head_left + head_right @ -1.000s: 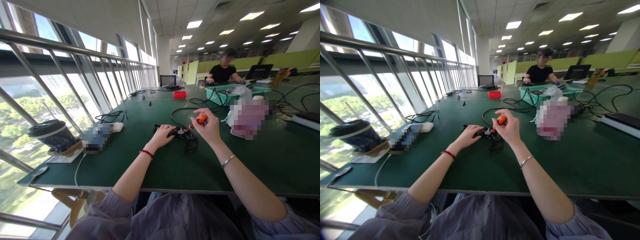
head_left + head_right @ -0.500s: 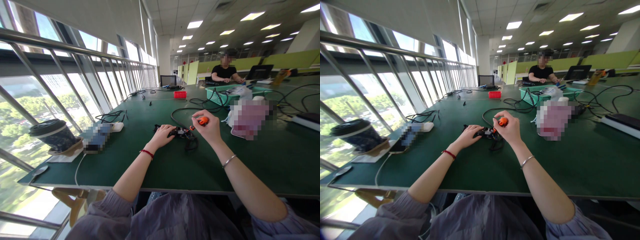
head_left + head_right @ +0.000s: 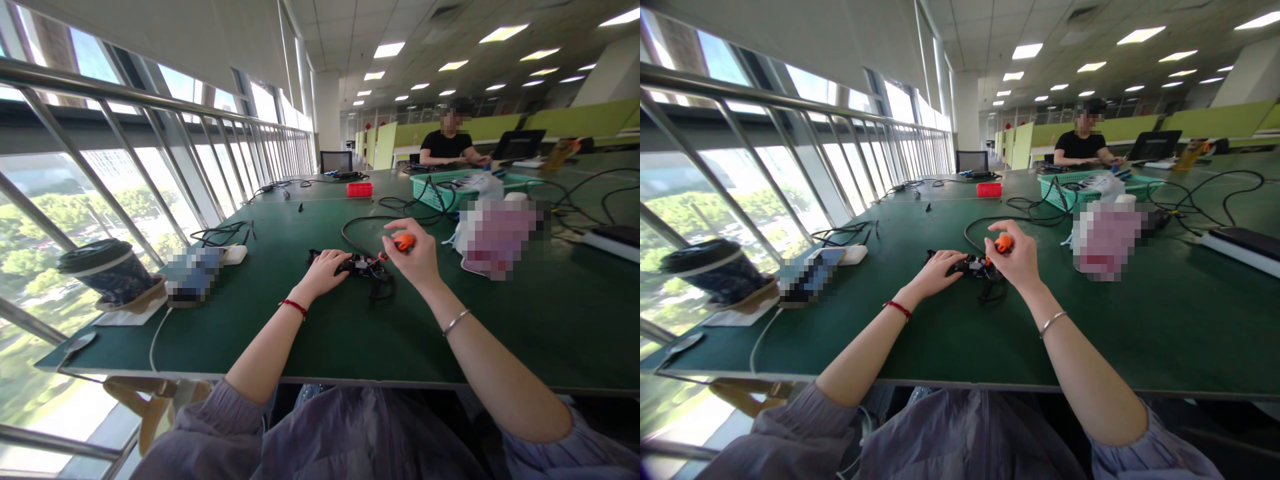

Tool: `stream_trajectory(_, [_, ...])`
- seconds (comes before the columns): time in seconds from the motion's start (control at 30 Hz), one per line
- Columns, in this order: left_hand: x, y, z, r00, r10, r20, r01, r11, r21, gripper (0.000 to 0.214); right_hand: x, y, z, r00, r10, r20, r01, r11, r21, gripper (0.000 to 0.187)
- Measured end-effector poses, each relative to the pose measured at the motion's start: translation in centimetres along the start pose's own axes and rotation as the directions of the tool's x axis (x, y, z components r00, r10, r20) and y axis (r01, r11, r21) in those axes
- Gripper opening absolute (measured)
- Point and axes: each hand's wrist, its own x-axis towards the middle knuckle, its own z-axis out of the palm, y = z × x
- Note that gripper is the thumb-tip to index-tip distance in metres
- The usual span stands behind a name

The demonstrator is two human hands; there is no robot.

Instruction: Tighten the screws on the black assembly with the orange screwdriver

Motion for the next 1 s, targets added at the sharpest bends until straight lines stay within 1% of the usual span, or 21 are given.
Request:
stream_trajectory(0.07, [0.0,-0.01,0.01,1.0,0.0,0.002,0.0,1.0,-0.005,0.045,0.02,-0.03,-0.02,1.0,0.009,-0.003,-0.009,1.0,-0.024,0.008])
stream_trajectory(0.13, [-0.01,0.01,-0.03,1.0,-0.002,0.003,0.002,1.0,-0.011,0.045,0.02,-0.1,-0.03,1.0,0.007,-0.002,-0.007,0.999,-0.034,0.008])
stream_trajectory(0.33, [-0.04,0.14,-0.17,1.0,-0.006,0.002,0.006,1.0,-0.013,0.045,-0.08,-0.17,-0.08,0.999,-0.038,0.017,0.038,0.999,0.014,0.026])
stream_trajectory(0.43, [-0.04,0.14,-0.15,1.0,-0.005,0.002,0.005,1.0,-0.01,0.045,-0.09,-0.04,-0.06,0.998,-0.06,0.011,0.059,0.997,0.047,0.028])
stream_trajectory(0.5, [-0.03,0.11,-0.12,1.0,-0.003,0.002,0.003,1.0,-0.009,0.045,-0.05,0.02,-0.05,0.999,-0.048,0.006,0.047,0.998,0.039,0.027])
stream_trajectory(0.63, [-0.02,0.02,-0.05,1.0,-0.002,0.004,0.002,1.0,-0.01,0.045,0.05,-0.03,-0.1,1.0,-0.012,0.01,0.013,1.0,-0.026,0.007])
stream_trajectory(0.7, [-0.01,0.0,-0.05,1.0,-0.002,0.005,0.002,1.0,-0.013,0.045,0.05,-0.11,-0.13,1.0,-0.011,0.013,0.012,0.999,-0.032,0.006])
stream_trajectory(0.73, [-0.02,0.01,-0.06,1.0,-0.002,0.006,0.003,1.0,-0.014,0.045,0.03,-0.15,-0.14,1.0,-0.009,0.013,0.009,1.0,-0.027,0.007])
stream_trajectory(0.87, [-0.02,0.08,-0.1,1.0,-0.005,0.004,0.005,1.0,-0.011,0.045,-0.09,-0.1,-0.09,0.999,-0.039,0.013,0.039,0.999,0.02,0.025])
stream_trajectory(0.93, [-0.02,0.12,-0.1,1.0,-0.004,0.003,0.004,1.0,-0.007,0.045,-0.11,0.01,-0.05,0.997,-0.071,0.011,0.071,0.997,0.035,0.028])
stream_trajectory(1.0, [-0.03,0.12,-0.09,1.0,-0.004,0.004,0.004,1.0,-0.005,0.045,-0.09,0.09,-0.03,0.997,-0.075,0.004,0.075,0.997,0.034,0.026])
